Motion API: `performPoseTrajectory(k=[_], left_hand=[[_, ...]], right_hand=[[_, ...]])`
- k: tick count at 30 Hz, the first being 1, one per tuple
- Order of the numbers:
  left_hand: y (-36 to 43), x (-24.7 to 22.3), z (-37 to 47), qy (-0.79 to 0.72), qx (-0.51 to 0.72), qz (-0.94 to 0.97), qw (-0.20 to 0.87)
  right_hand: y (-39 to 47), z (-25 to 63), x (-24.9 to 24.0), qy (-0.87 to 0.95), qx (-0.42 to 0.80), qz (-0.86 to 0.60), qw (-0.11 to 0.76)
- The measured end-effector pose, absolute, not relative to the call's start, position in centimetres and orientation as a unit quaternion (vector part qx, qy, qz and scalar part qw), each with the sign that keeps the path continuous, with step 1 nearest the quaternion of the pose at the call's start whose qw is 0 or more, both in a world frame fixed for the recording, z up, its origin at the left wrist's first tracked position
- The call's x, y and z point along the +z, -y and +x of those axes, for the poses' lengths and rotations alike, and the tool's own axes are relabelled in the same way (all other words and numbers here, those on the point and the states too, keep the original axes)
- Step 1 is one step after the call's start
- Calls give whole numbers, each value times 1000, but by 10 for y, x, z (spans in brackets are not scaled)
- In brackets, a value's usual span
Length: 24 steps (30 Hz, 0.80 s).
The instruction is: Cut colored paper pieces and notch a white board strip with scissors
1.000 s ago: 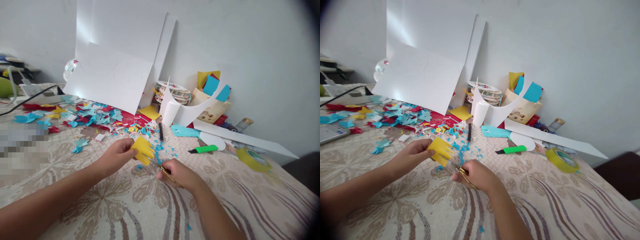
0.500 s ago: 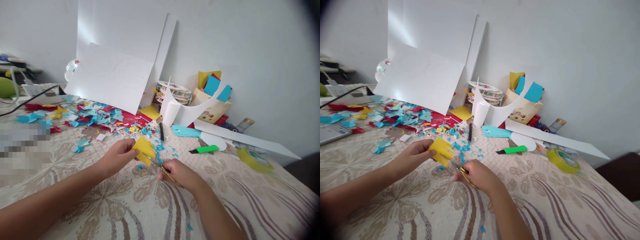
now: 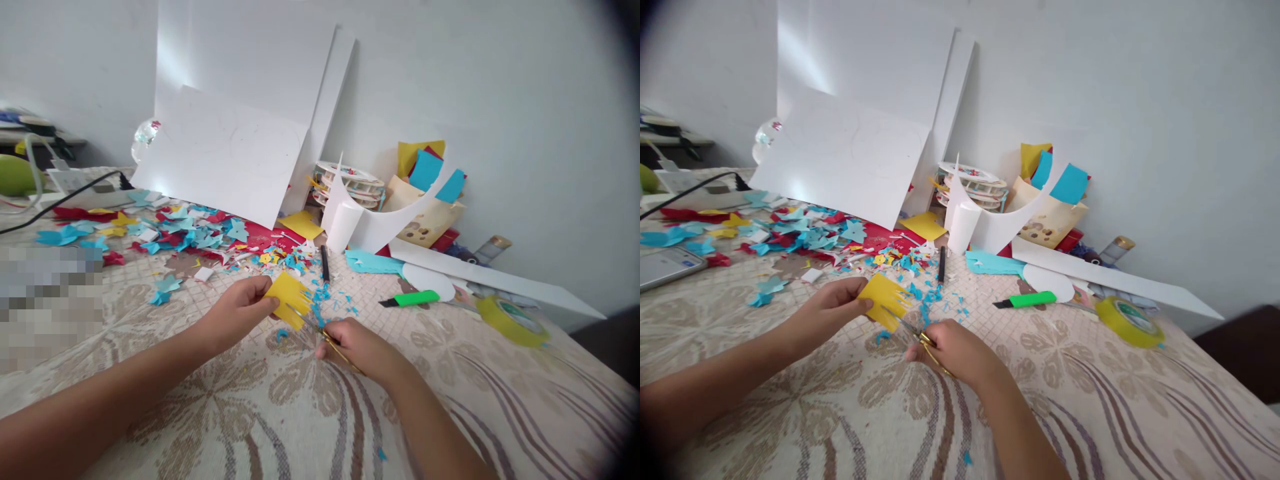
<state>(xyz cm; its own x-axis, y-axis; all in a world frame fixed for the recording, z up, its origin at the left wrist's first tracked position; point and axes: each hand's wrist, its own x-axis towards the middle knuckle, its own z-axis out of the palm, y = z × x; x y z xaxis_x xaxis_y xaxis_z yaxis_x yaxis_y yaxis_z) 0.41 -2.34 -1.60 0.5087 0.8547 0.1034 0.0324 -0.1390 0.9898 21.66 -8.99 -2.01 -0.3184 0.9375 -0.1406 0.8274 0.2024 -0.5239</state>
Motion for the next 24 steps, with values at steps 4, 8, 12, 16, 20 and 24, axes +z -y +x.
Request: performPoseTrajectory(k=[4, 8, 12, 16, 20, 24], left_hand=[[24, -14, 4, -346, 373, 666, 546], [24, -14, 5, -342, 374, 666, 548], [23, -15, 4, -335, 374, 661, 558], [23, -17, 4, -333, 377, 661, 557], [24, -15, 3, -334, 393, 656, 551], [25, -11, 1, -349, 416, 659, 521]], right_hand=[[90, 216, -20, 778, 244, -570, 102], [89, 216, -20, 783, 234, -565, 109], [88, 215, -21, 788, 227, -560, 116], [88, 218, -24, 784, 234, -563, 118], [89, 223, -28, 771, 272, -562, 127], [89, 226, -30, 772, 275, -558, 131]])
